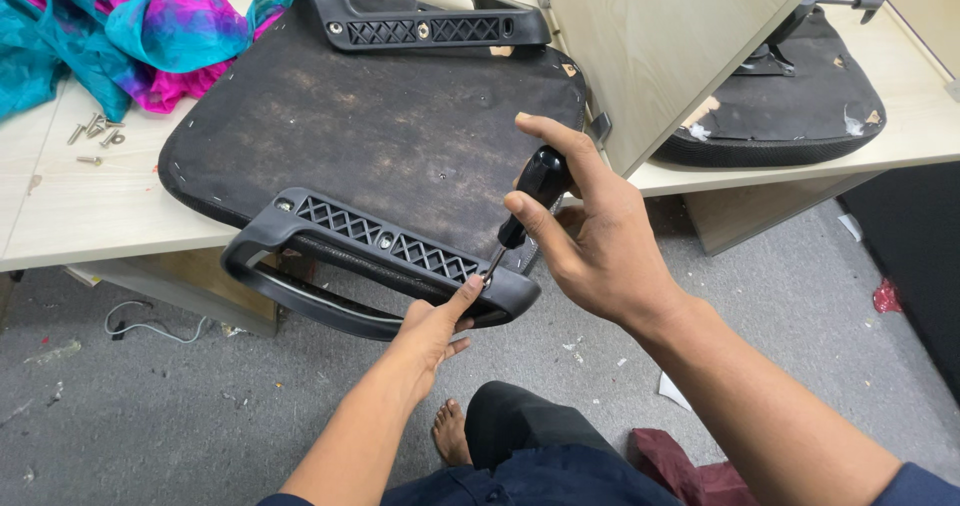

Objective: The person uses a screwdriver to tighten screws into a black plastic chair armrest attached to a chair seat. The person holds the armrest with one hand and turns the screwdriver with the other to secure the screws.

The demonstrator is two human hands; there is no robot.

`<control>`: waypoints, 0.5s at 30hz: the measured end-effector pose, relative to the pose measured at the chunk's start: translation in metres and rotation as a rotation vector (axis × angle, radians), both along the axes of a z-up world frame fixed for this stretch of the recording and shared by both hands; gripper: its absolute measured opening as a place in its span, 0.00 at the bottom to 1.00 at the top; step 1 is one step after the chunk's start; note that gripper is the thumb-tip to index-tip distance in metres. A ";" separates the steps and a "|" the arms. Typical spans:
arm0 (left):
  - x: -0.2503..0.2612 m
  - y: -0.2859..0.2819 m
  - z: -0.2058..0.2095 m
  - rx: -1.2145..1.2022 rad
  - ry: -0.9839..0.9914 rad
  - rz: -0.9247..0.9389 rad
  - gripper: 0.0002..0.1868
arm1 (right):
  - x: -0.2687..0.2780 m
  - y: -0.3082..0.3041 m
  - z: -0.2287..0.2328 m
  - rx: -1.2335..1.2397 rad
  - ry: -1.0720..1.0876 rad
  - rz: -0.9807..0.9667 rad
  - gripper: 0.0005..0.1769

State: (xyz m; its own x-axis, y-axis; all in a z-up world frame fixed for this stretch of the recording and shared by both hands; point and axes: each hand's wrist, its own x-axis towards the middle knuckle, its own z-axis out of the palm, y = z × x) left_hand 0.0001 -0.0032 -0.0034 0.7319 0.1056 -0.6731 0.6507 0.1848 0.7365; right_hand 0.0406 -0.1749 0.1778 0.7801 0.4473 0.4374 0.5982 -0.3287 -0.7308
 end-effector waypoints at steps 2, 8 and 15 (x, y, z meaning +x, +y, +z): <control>0.001 0.001 0.000 -0.001 -0.004 -0.004 0.44 | 0.001 0.001 0.000 -0.016 0.079 -0.032 0.31; 0.000 0.001 0.000 -0.034 0.002 0.020 0.40 | 0.004 -0.001 0.000 0.007 -0.067 0.167 0.31; -0.001 0.003 0.002 -0.088 -0.010 0.044 0.35 | 0.009 0.009 -0.002 -0.033 -0.052 0.124 0.25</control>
